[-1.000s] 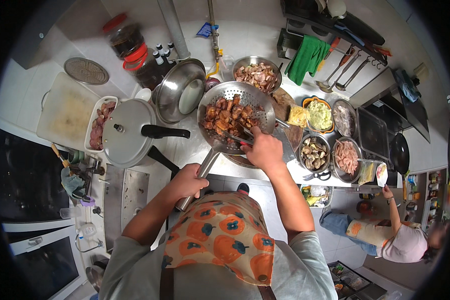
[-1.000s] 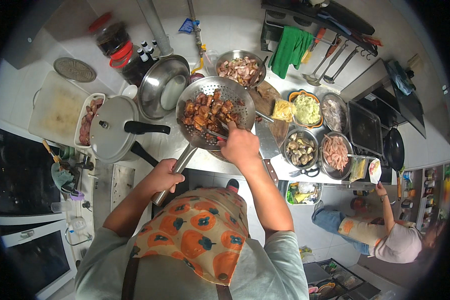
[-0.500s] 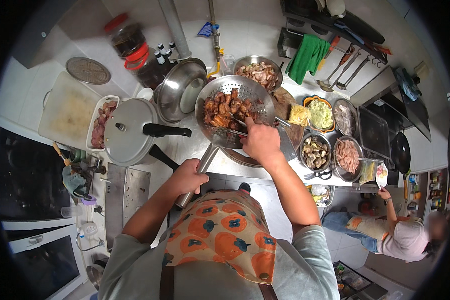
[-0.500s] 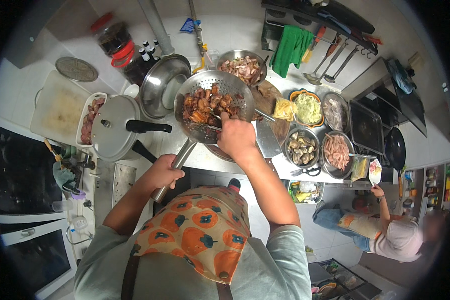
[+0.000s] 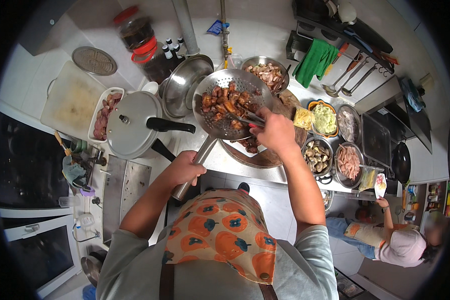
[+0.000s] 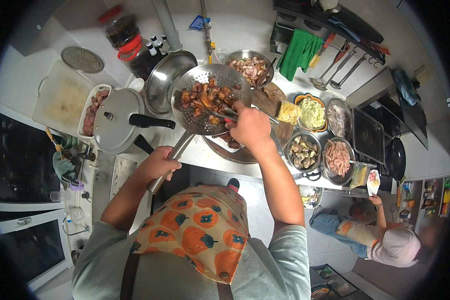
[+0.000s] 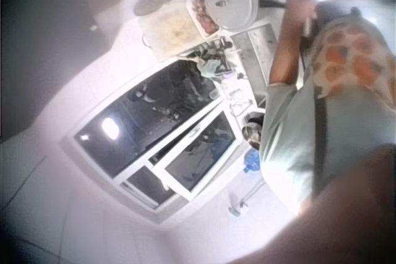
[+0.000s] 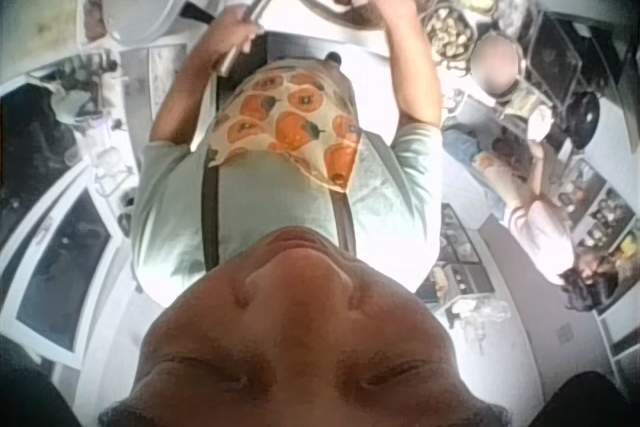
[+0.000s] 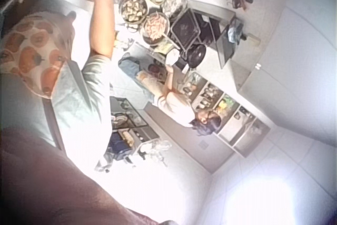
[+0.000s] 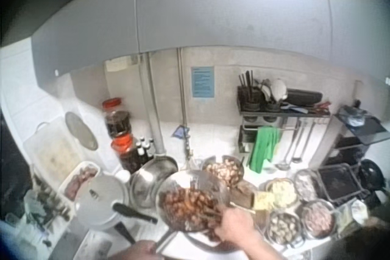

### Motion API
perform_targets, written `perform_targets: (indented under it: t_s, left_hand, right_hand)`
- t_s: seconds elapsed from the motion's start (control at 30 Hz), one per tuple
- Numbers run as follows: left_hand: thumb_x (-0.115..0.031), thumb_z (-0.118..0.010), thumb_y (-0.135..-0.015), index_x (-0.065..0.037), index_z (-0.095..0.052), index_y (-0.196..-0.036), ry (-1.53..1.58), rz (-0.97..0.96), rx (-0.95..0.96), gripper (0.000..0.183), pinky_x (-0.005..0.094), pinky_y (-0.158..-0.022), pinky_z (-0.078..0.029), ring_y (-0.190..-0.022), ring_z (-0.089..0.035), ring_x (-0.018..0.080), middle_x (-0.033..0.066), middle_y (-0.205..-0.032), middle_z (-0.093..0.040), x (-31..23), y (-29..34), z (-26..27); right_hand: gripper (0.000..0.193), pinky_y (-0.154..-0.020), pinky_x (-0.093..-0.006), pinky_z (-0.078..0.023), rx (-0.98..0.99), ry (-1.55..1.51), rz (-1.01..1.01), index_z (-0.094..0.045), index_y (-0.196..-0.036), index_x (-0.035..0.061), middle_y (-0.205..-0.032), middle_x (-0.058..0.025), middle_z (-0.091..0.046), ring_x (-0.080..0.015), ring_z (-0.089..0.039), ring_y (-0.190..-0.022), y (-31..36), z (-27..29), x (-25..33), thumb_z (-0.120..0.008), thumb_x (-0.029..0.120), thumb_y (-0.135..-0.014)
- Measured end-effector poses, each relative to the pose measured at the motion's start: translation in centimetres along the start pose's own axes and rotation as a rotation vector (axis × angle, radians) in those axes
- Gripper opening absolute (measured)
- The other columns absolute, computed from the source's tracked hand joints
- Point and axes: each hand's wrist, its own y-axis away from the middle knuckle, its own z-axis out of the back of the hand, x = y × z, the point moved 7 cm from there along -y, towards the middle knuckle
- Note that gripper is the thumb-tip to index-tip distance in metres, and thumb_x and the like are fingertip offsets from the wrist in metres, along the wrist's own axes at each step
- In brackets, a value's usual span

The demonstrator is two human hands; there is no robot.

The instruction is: The person uses tongs to transfer fried chicken pieces from a metal strainer onto a plate. After finishing, the person rinses the strainer and tongs at the sink, then dries hands with a green cloth.

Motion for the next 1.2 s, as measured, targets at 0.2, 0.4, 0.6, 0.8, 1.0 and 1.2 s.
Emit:
perform_targets:
  t_s: [0.2,0.4,0.6,0.8,1.0,1.2]
  left_hand:
    - [-0.008,-0.073,-0.087,0.001,-0.062,-0.092,0.027,-0.032,-0.030,0.015,0.0340,-0.047,-0.048,-0.050,-0.063,0.0178,0.0073,-0.073,-0.064,-0.7,0.0,0.5]
    - [-0.008,-0.073,-0.087,-0.001,-0.061,-0.089,0.047,-0.027,-0.057,0.014,0.0341,-0.048,-0.049,-0.051,-0.061,0.0169,0.0060,-0.072,-0.062,-0.7,-0.3,1.0]
    - [-0.008,-0.074,-0.087,-0.001,-0.060,-0.089,0.009,-0.031,-0.066,0.015,0.0345,-0.049,-0.051,-0.052,-0.063,0.0170,0.0063,-0.072,-0.063,-0.4,-0.5,1.5]
    - [-0.008,-0.074,-0.087,-0.001,-0.061,-0.087,0.040,-0.050,-0.066,0.015,0.0351,-0.049,-0.052,-0.051,-0.062,0.0172,0.0059,-0.071,-0.062,-0.4,-0.4,2.2]
    - [-0.010,-0.074,-0.087,-0.001,-0.061,-0.087,0.006,-0.043,-0.126,0.016,0.0352,-0.049,-0.052,-0.051,-0.062,0.0169,0.0053,-0.071,-0.062,-0.8,-0.1,3.1]
    - [-0.011,-0.074,-0.087,-0.001,-0.062,-0.090,0.049,-0.060,-0.109,0.016,0.0340,-0.049,-0.050,-0.050,-0.062,0.0165,0.0052,-0.071,-0.062,-2.1,0.1,3.1]
  right_hand:
    - [0.050,-0.086,-0.0509,-0.058,-0.017,-0.044,-0.048,-0.073,-0.121,0.0133,-0.098,-0.0192,-0.079,-0.0410,-0.076,-0.097,-1.7,1.3,-1.8,-0.091,0.036,-0.081]
    - [0.050,-0.090,-0.0504,-0.058,-0.049,-0.076,-0.079,-0.074,-0.121,0.0121,-0.101,-0.0184,-0.080,-0.0396,-0.076,-0.102,-3.4,2.6,-2.6,-0.091,0.036,-0.080]
    - [0.048,-0.090,-0.0496,-0.058,-0.129,-0.149,-0.132,-0.075,-0.118,0.0137,-0.101,-0.0175,-0.080,-0.0394,-0.076,-0.102,-3.8,5.7,-4.4,-0.092,0.037,-0.080]
    - [0.049,-0.081,-0.0429,-0.056,-0.172,-0.171,-0.246,-0.074,-0.120,0.0135,-0.094,-0.0127,-0.079,-0.0306,-0.075,-0.091,-2.5,8.3,-8.6,-0.093,0.037,-0.080]
    - [0.049,-0.089,-0.0476,-0.059,-0.131,-0.061,-0.339,-0.077,-0.120,0.0155,-0.104,-0.0149,-0.081,-0.0352,-0.078,-0.100,-1.0,3.3,-13.0,-0.091,0.042,-0.082]
    - [0.056,-0.092,-0.0482,-0.061,0.072,0.044,-0.437,-0.070,-0.129,0.0136,-0.107,-0.0181,-0.080,-0.0383,-0.078,-0.103,-0.6,-7.9,-12.2,-0.084,0.047,-0.087]
